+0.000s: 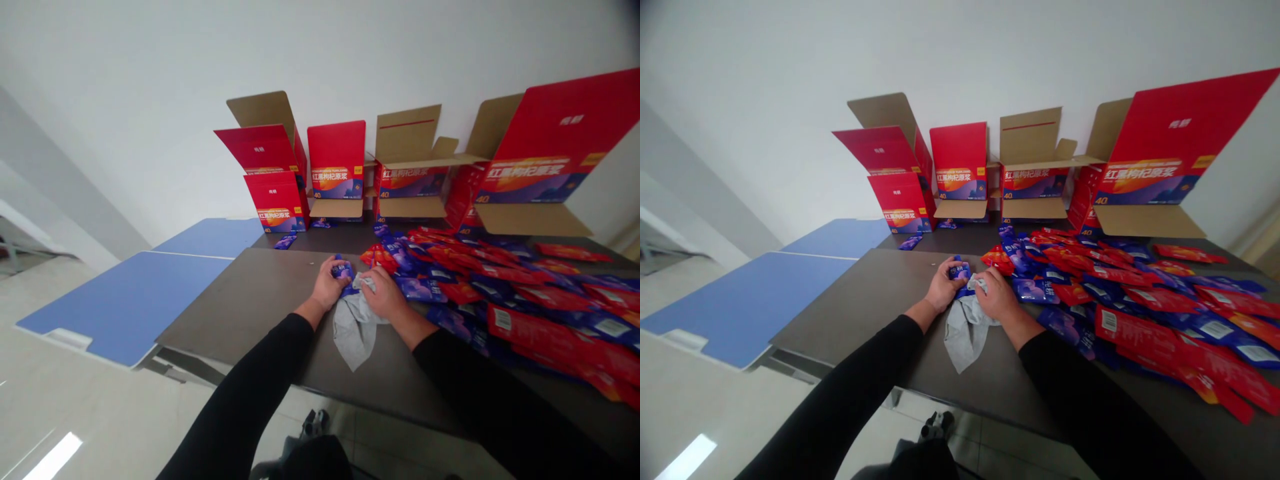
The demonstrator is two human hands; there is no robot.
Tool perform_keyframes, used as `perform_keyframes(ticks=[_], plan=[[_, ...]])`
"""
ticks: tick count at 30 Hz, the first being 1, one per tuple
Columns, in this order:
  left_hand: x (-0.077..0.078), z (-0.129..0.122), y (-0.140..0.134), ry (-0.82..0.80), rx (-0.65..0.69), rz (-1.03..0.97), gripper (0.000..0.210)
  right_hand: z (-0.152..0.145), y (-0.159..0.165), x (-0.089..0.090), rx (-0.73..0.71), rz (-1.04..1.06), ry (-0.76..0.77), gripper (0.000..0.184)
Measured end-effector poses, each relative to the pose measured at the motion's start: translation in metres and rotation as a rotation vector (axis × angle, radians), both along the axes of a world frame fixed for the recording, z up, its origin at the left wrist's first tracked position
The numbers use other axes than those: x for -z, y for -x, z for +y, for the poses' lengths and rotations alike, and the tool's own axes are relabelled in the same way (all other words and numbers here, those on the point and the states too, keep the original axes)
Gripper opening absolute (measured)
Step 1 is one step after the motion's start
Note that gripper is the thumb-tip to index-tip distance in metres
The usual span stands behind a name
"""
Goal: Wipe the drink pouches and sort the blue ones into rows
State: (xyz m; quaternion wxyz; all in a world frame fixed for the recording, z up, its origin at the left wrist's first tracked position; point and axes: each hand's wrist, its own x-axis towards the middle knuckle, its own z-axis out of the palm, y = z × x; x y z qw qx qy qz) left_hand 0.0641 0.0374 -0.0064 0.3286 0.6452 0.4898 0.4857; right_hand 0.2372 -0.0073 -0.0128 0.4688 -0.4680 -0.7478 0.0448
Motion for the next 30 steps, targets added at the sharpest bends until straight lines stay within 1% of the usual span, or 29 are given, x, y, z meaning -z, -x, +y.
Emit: perform_keyframes(ticks=[2, 5, 7, 9, 10, 11, 12, 14, 15, 16, 19, 22, 25, 30], plan=[[-0.003, -0.009, 0.0, -0.023, -0.036, 0.06, 0.055, -0.002, 0.0, 0.0, -0.001, -0.006, -0.01, 0.015], [-0.005, -0.016, 0.0, -0.03, -0.081, 0.04, 0.071, -0.003, -0.001, -0.001, -0.008, -0.022, -0.032, 0.016], [-0.004, -0.016, 0.0, -0.004, -0.071, -0.069, 0.083, -0.003, -0.001, -0.001, -0.011, -0.034, -0.04, 0.017], [-0.004, -0.014, -0.002, 0.048, -0.022, -0.26, 0.094, -0.003, 0.0, -0.001, -0.015, -0.033, -0.039, 0.018], [-0.004, -0.013, -0.004, 0.083, 0.007, -0.357, 0.094, -0.004, 0.001, -0.001, -0.014, -0.024, -0.036, 0.019], [-0.003, -0.011, -0.005, 0.128, 0.04, -0.437, 0.089, -0.004, 0.002, -0.002, -0.016, -0.012, -0.035, 0.02], [-0.003, -0.011, -0.007, 0.184, 0.079, -0.49, 0.079, -0.005, 0.002, -0.002, -0.02, -0.001, -0.036, 0.022], [-0.003, -0.01, -0.011, 0.309, 0.168, -0.526, 0.05, -0.007, 0.003, -0.003, -0.036, 0.009, -0.052, 0.028], [-0.003, -0.011, -0.013, 0.36, 0.22, -0.531, 0.04, -0.008, 0.002, -0.003, -0.052, 0.004, -0.065, 0.031], [-0.003, -0.012, -0.015, 0.394, 0.271, -0.537, 0.034, -0.01, 0.002, -0.004, -0.074, -0.011, -0.073, 0.034], [-0.006, -0.014, -0.019, 0.383, 0.363, -0.587, 0.033, -0.014, -0.002, -0.006, -0.142, -0.088, -0.057, 0.038], [-0.011, -0.014, -0.02, 0.348, 0.35, -0.65, 0.033, -0.017, -0.005, -0.009, -0.196, -0.176, -0.028, 0.04], [-0.016, -0.012, -0.018, 0.361, 0.316, -0.699, 0.035, -0.02, -0.005, -0.013, -0.224, -0.263, -0.027, 0.039], [-0.022, -0.012, -0.014, 0.437, 0.388, -0.706, 0.035, -0.026, -0.001, -0.023, -0.269, -0.416, -0.004, 0.037]])
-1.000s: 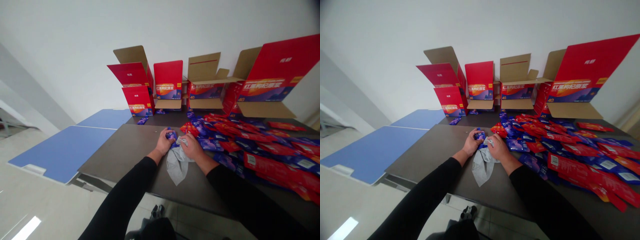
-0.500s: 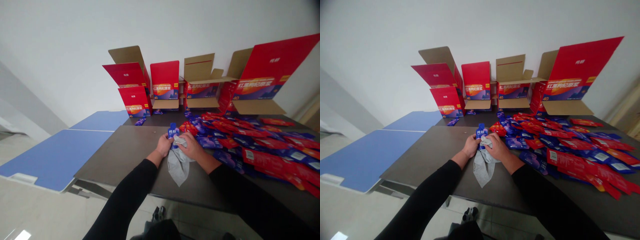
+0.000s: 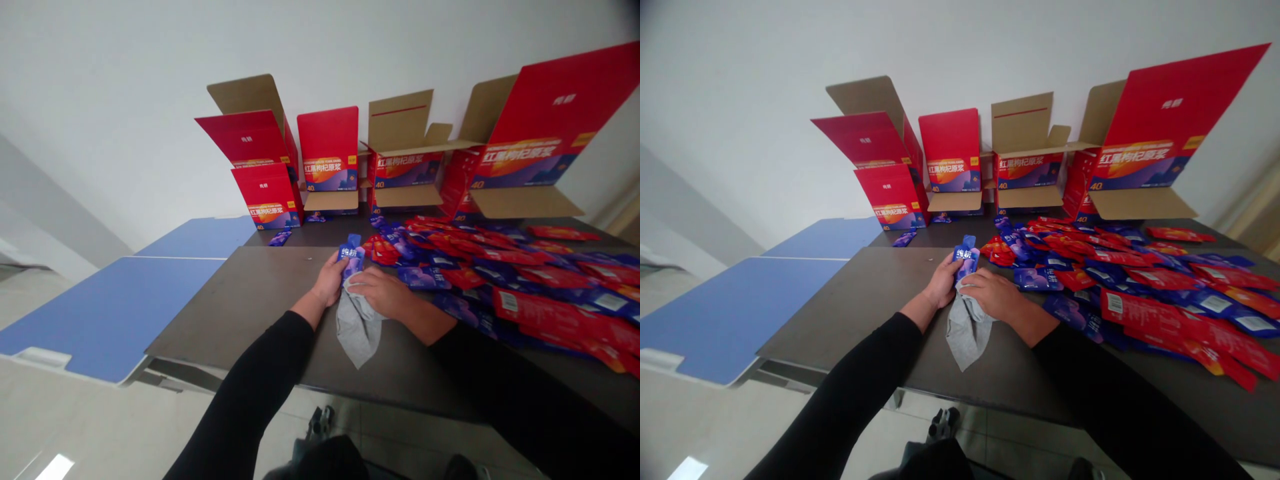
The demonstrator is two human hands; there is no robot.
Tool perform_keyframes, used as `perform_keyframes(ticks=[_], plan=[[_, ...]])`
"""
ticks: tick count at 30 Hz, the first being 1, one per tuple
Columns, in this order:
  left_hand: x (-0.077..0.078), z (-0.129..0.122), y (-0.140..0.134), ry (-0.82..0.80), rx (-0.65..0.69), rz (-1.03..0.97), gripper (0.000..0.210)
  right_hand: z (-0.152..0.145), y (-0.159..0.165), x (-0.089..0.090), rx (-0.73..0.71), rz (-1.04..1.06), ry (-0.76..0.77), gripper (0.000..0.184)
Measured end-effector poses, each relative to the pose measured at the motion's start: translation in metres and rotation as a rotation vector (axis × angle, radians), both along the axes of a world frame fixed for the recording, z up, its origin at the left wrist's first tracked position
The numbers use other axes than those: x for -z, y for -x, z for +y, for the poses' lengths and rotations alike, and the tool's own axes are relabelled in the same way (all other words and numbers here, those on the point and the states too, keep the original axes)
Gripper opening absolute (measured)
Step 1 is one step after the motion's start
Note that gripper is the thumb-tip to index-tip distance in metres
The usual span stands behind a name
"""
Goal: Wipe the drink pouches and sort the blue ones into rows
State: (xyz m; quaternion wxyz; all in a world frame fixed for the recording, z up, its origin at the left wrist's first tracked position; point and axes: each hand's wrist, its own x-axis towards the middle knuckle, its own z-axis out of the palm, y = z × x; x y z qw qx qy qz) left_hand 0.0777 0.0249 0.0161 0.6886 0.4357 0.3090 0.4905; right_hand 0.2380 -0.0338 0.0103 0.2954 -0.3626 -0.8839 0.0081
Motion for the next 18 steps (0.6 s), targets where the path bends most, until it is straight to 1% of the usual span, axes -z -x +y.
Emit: perform_keyframes(ticks=[2, 4, 7, 11, 18], plan=[[0.0, -0.001, 0.001, 0.019, 0.038, 0.003, 0.034, 0.0, 0.0, -0.002, -0.015, -0.011, 0.006, 0.037], [0.002, -0.001, 0.001, 0.037, 0.08, -0.009, 0.035, 0.002, -0.002, -0.002, 0.009, 0.019, 0.007, 0.037], [0.004, -0.001, 0.002, 0.054, 0.145, -0.022, 0.036, 0.009, -0.007, 0.0, 0.115, 0.061, -0.038, 0.04], [0.003, -0.003, 0.002, 0.093, 0.214, 0.021, 0.035, 0.017, -0.015, 0.003, 0.273, 0.117, -0.105, 0.046], [-0.003, -0.006, 0.007, 0.118, 0.324, 0.047, 0.043, 0.025, -0.027, 0.005, 0.41, 0.238, -0.126, 0.047]])
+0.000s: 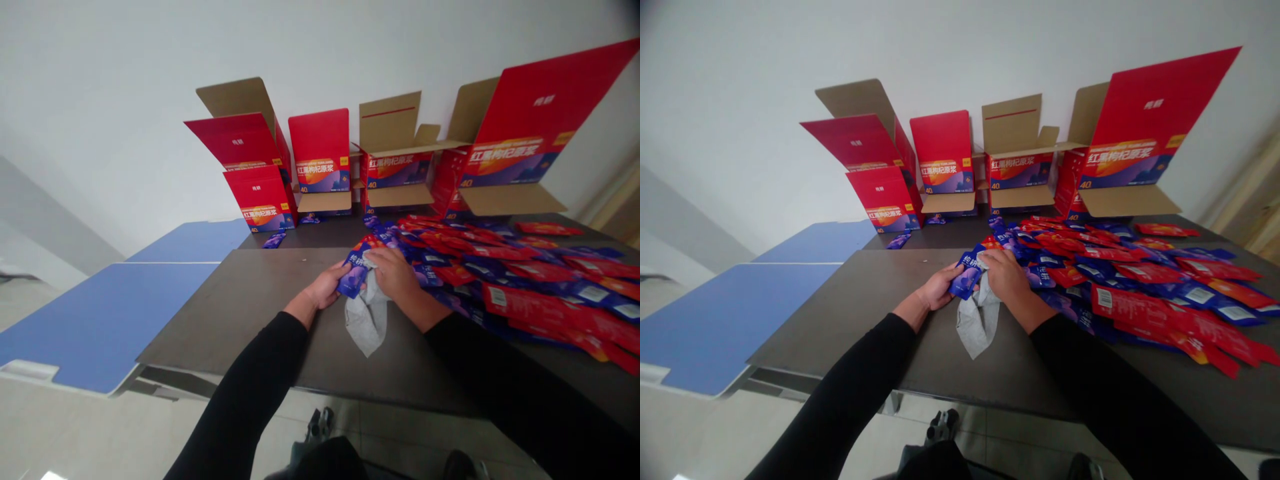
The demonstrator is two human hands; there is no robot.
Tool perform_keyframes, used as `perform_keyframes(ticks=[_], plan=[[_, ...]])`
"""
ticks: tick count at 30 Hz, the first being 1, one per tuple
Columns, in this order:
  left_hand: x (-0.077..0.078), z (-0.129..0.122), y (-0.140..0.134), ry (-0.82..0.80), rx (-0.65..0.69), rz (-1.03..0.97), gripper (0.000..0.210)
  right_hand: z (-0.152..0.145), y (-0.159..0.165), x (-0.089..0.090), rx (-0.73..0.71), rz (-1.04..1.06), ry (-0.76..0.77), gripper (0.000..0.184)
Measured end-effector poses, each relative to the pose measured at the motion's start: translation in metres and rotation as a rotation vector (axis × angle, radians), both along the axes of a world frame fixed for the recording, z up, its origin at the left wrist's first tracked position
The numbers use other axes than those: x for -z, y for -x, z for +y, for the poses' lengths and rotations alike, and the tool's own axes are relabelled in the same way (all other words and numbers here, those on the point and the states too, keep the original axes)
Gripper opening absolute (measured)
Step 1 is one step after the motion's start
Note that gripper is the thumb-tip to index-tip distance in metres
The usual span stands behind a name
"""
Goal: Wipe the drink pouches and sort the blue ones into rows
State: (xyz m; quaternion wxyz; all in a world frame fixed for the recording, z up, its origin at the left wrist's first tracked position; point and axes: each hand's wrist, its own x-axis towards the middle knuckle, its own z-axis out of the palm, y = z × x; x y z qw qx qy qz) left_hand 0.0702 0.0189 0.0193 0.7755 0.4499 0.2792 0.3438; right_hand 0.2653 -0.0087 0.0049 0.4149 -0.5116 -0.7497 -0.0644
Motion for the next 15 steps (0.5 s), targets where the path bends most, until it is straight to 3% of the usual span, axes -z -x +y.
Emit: perform_keyframes(ticks=[6, 12, 15], plan=[[-0.003, 0.003, 0.005, 0.126, 0.07, -0.047, 0.041, -0.003, 0.0, -0.006, 0.089, 0.089, -0.065, 0.04], [-0.007, 0.001, 0.005, 0.276, 0.055, -0.145, 0.041, -0.023, 0.029, -0.008, -0.171, -0.132, -0.141, 0.037], [-0.011, -0.001, 0.007, 0.344, 0.148, -0.193, 0.051, -0.027, 0.041, -0.005, -0.369, -0.303, -0.201, 0.032]])
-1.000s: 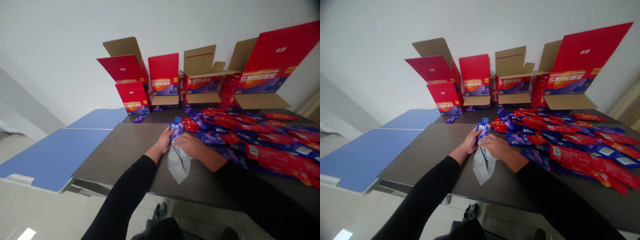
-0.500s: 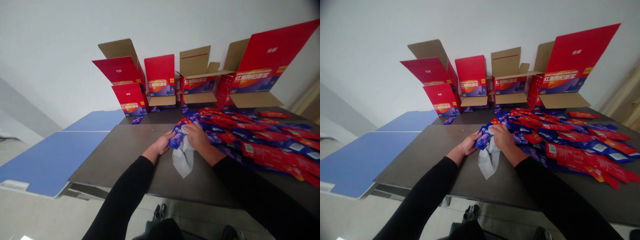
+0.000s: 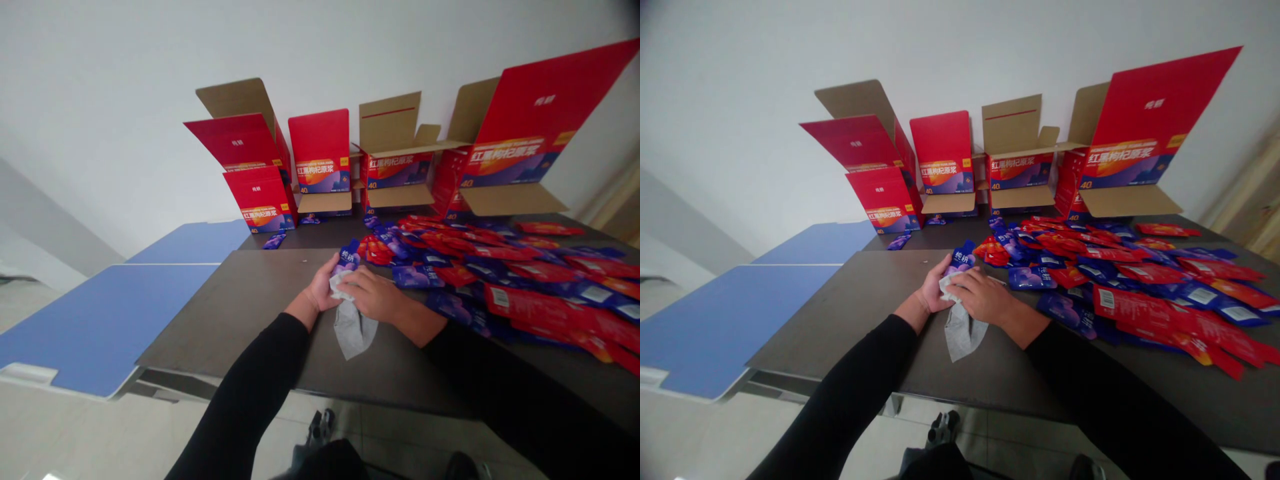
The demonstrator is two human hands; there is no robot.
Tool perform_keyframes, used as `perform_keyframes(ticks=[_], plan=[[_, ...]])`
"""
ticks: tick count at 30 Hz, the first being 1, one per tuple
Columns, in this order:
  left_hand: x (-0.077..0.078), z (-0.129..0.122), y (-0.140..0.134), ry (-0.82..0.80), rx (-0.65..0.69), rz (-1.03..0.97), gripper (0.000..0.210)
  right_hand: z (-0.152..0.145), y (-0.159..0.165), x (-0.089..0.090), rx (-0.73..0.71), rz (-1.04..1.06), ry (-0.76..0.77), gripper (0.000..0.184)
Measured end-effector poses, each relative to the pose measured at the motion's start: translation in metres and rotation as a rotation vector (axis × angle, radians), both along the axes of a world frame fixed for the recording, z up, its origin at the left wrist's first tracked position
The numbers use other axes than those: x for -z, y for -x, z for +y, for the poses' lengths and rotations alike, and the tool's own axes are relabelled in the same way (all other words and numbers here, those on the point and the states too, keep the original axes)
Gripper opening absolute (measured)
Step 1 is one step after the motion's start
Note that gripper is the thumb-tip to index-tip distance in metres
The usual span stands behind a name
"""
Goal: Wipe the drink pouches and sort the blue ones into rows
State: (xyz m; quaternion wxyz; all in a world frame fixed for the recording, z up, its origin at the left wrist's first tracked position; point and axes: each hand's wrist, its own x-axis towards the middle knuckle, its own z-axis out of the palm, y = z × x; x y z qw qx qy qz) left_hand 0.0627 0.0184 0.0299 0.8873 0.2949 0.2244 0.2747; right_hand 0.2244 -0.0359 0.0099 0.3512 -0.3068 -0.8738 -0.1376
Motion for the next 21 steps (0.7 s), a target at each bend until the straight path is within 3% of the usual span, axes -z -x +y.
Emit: perform_keyframes(ticks=[3, 7, 14, 21], plan=[[-0.002, -0.002, 0.001, 0.06, 0.101, -0.039, 0.061, 0.0, 0.004, 0.001, -0.064, -0.069, -0.038, 0.029], [0.001, -0.005, -0.003, 0.07, 0.064, -0.028, 0.055, 0.005, 0.001, 0.0, 0.024, -0.005, -0.057, 0.029], [0.006, -0.008, -0.01, -0.092, 0.032, 0.067, 0.042, 0.022, -0.014, 0.003, 0.27, 0.353, -0.007, 0.041], [0.003, -0.006, -0.006, -0.053, 0.101, 0.043, 0.044, 0.037, -0.031, 0.008, 0.412, 0.63, 0.111, 0.04]])
